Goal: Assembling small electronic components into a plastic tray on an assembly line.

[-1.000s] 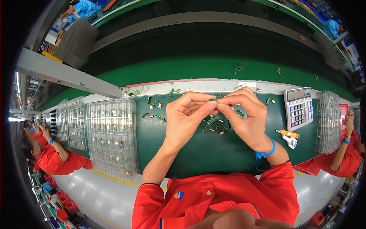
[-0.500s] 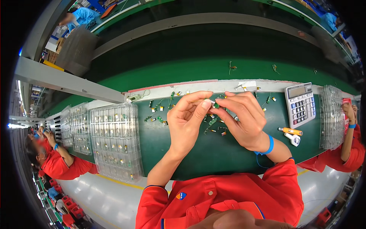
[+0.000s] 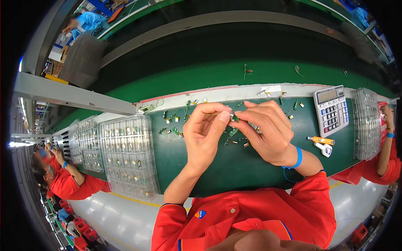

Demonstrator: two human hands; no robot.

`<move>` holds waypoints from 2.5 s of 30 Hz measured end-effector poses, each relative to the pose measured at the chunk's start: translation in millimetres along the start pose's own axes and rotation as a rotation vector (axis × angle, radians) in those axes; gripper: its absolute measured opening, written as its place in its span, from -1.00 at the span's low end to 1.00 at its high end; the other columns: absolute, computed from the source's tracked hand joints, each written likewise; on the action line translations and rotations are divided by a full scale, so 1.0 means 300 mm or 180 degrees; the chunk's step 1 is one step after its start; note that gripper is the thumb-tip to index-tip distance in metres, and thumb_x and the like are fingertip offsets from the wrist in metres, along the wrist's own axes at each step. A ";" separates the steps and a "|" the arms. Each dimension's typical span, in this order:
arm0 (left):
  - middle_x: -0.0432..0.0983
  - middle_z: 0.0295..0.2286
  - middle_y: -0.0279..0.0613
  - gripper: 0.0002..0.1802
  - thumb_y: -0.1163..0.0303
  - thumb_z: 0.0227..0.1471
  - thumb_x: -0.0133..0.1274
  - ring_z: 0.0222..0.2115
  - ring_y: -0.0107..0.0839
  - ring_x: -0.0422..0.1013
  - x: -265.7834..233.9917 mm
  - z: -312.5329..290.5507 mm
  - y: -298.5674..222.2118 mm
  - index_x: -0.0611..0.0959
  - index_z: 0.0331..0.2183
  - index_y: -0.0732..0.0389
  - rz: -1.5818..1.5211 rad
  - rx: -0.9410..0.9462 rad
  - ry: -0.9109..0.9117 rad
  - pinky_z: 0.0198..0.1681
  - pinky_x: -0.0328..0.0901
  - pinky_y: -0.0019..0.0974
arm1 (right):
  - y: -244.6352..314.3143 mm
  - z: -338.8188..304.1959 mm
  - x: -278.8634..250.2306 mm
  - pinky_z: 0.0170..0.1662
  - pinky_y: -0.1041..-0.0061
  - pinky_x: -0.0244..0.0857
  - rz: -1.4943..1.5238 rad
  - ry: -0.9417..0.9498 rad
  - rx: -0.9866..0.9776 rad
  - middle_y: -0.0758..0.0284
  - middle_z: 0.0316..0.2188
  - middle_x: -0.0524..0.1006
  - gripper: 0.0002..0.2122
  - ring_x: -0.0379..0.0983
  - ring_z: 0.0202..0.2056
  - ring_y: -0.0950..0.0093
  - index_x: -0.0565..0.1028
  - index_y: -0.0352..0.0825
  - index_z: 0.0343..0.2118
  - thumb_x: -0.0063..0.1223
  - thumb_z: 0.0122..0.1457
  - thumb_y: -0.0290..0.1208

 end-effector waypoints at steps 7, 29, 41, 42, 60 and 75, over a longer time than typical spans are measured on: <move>0.49 -0.37 -0.23 -0.89 0.55 0.07 0.07 -0.43 -0.56 0.43 -0.016 0.024 -0.009 0.52 -0.30 0.34 0.0089 -0.0564 0.0416 -0.37 0.34 -0.51 | 0.012 0.005 -0.002 -0.28 0.41 0.48 0.0022 0.0066 -0.0068 0.27 -0.49 0.53 -0.72 0.46 -0.45 0.36 0.54 -0.45 -0.38 0.34 -0.24 -0.64; 0.43 -0.46 -0.38 -0.90 0.45 0.11 0.04 -0.46 -0.67 0.31 -0.003 0.010 0.035 0.54 -0.33 0.28 0.0292 -0.0670 0.0132 -0.39 0.22 -0.57 | -0.011 0.001 0.002 -0.37 0.44 0.39 -0.0139 0.0106 0.0070 0.26 -0.48 0.53 -0.75 0.48 -0.42 0.36 0.54 -0.41 -0.38 0.33 -0.21 -0.60; 0.37 -0.56 -0.33 -0.89 0.56 0.00 0.09 -0.60 -0.66 0.22 -0.065 0.065 0.141 0.50 -0.51 0.34 0.1429 -0.0715 0.0912 -0.56 0.09 -0.58 | -0.145 -0.070 0.022 -0.32 0.46 0.36 0.1067 0.0977 0.1830 0.26 -0.50 0.49 -0.86 0.48 -0.40 0.39 0.44 -0.41 -0.40 0.13 0.00 -0.49; 0.37 -0.56 -0.33 -0.89 0.56 0.00 0.09 -0.60 -0.66 0.22 -0.070 0.067 0.138 0.50 -0.51 0.34 0.1423 -0.0749 0.0885 -0.56 0.09 -0.58 | -0.157 -0.067 0.018 -0.32 0.46 0.36 0.1084 0.1007 0.1854 0.26 -0.50 0.49 -0.86 0.48 -0.40 0.39 0.44 -0.41 -0.40 0.13 0.00 -0.49; 0.39 -0.56 -0.13 -0.96 0.62 -0.06 0.06 -0.58 -0.32 0.31 -0.045 0.085 0.105 0.51 -0.48 0.34 0.2909 -0.0501 0.1569 -0.50 0.18 -0.37 | -0.208 -0.128 0.111 -0.31 0.38 0.24 0.1293 0.1687 0.1607 0.24 -0.39 0.36 -0.88 0.28 -0.31 0.28 0.34 -0.35 -0.31 0.02 0.15 -0.48; 0.41 -0.54 -0.11 -0.95 0.67 -0.11 0.05 -0.54 -0.22 0.33 -0.049 0.091 0.127 0.52 -0.49 0.34 0.3132 -0.0638 0.1699 -0.44 0.22 -0.30 | -0.196 -0.151 0.129 -0.39 0.50 0.31 0.0429 0.1846 0.0971 0.26 -0.37 0.31 -0.83 0.26 -0.28 0.38 0.34 -0.40 -0.39 0.06 -0.05 -0.55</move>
Point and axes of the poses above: each hand's wrist, its own z-axis towards the middle knuckle, its own x-axis out of the palm, y = z × x, the point moved 5 cm from there along z, towards the middle knuckle
